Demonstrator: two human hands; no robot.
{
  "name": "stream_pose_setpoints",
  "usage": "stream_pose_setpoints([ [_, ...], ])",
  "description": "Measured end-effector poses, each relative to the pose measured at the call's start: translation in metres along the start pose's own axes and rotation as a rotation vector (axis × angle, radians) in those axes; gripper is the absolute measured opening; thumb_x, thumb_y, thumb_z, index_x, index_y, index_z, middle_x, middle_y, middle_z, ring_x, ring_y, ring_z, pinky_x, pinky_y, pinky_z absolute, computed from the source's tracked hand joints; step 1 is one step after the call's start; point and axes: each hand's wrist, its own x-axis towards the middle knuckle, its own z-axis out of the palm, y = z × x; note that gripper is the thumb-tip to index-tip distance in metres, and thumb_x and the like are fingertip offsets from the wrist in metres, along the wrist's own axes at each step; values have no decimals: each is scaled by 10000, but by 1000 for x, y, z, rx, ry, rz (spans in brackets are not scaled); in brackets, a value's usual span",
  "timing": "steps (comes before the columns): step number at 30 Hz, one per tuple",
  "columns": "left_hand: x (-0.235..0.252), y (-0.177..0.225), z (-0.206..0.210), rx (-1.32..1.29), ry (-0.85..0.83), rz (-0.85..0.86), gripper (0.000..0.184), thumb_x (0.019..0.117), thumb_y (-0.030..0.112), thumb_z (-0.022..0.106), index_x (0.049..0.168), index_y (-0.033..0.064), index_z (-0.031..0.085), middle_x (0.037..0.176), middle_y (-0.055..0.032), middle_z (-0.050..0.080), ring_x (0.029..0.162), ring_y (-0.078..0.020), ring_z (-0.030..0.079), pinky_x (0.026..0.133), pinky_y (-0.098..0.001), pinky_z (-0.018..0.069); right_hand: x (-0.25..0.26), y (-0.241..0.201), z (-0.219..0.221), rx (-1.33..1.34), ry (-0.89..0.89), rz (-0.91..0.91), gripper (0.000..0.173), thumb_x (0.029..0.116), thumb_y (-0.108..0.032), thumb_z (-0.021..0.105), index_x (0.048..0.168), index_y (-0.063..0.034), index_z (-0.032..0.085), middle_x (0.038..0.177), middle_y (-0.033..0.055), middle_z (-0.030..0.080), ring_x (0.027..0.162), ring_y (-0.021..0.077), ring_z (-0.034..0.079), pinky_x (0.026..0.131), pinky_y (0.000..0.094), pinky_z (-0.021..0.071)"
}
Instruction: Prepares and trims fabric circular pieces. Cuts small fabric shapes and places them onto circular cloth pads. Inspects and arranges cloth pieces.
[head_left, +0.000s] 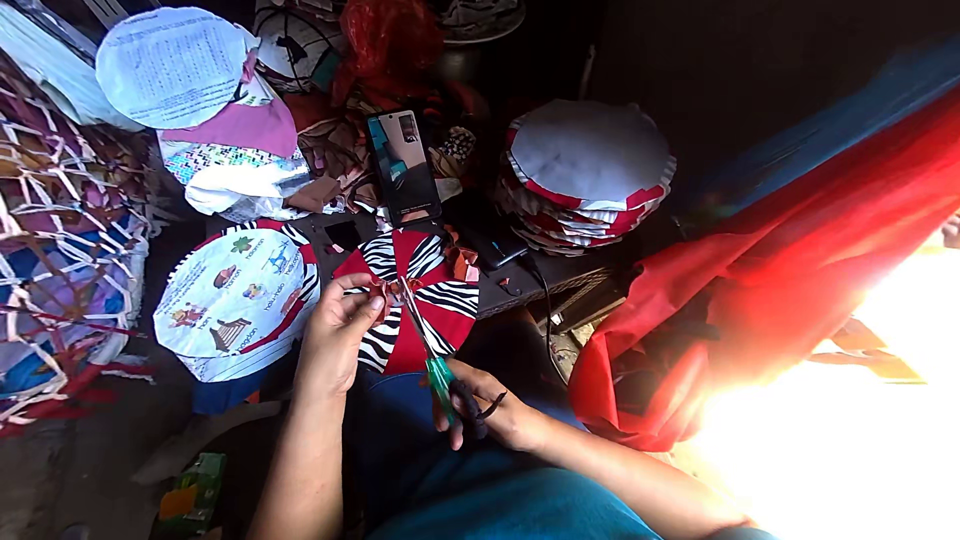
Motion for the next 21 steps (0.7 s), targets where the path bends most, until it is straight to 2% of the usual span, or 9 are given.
stream_pose_setpoints([
  [1,2,0,-2,61,27,13,317,929,-88,602,1219,24,541,888,33,687,792,-33,687,782,-230,586,0,-4,0,-99,-14,54,645,1029,-568,419,1307,12,461,903,-61,593,734,-4,605,614,174,529],
  [2,2,1,-3,107,41,19,290,912,-85,636,1174,17,565,880,32,676,783,-26,676,772,-224,582,0,-7,0,-184,-18,88,645,1037,-539,389,1330,32,448,914,-42,588,732,-3,596,613,174,520],
  [4,2,2,-3,148,28,24,204,887,-89,667,1048,28,620,836,40,674,744,-15,663,733,-206,578,1,-10,1,-313,-10,108,530,1038,-368,400,1332,68,465,879,18,588,709,41,589,613,214,512],
  [6,0,4,-2,157,-20,18,169,884,-91,659,992,38,662,822,46,682,733,-12,657,723,-195,572,3,-10,1,-387,0,97,476,1033,-295,419,1321,79,487,864,53,591,718,70,589,646,240,514],
  [9,-3,5,-1,148,-72,-5,193,885,-113,633,1011,25,678,855,33,692,760,-23,661,737,-193,565,4,-6,1,-404,41,40,452,1027,-283,448,1273,89,526,845,52,599,717,51,578,669,226,500],
  [13,-1,5,-1,130,-71,-31,252,869,-136,638,1034,50,597,801,45,681,726,-21,665,720,-191,567,5,0,1,-375,97,-6,392,1022,-227,471,1231,92,564,833,40,609,697,22,578,663,201,501],
  [16,1,4,-2,137,-69,-42,208,881,-120,636,998,50,615,801,35,675,721,-29,659,717,-193,565,5,3,1,-358,132,-16,335,1014,-160,479,1207,92,586,822,40,612,679,20,580,648,192,505],
  [21,6,1,-2,175,-53,-54,175,910,-95,633,1026,35,639,836,20,674,724,-23,649,714,-190,558,6,4,1,-338,160,15,297,1016,-135,467,1180,79,592,784,8,582,628,-1,551,597,171,486],
])
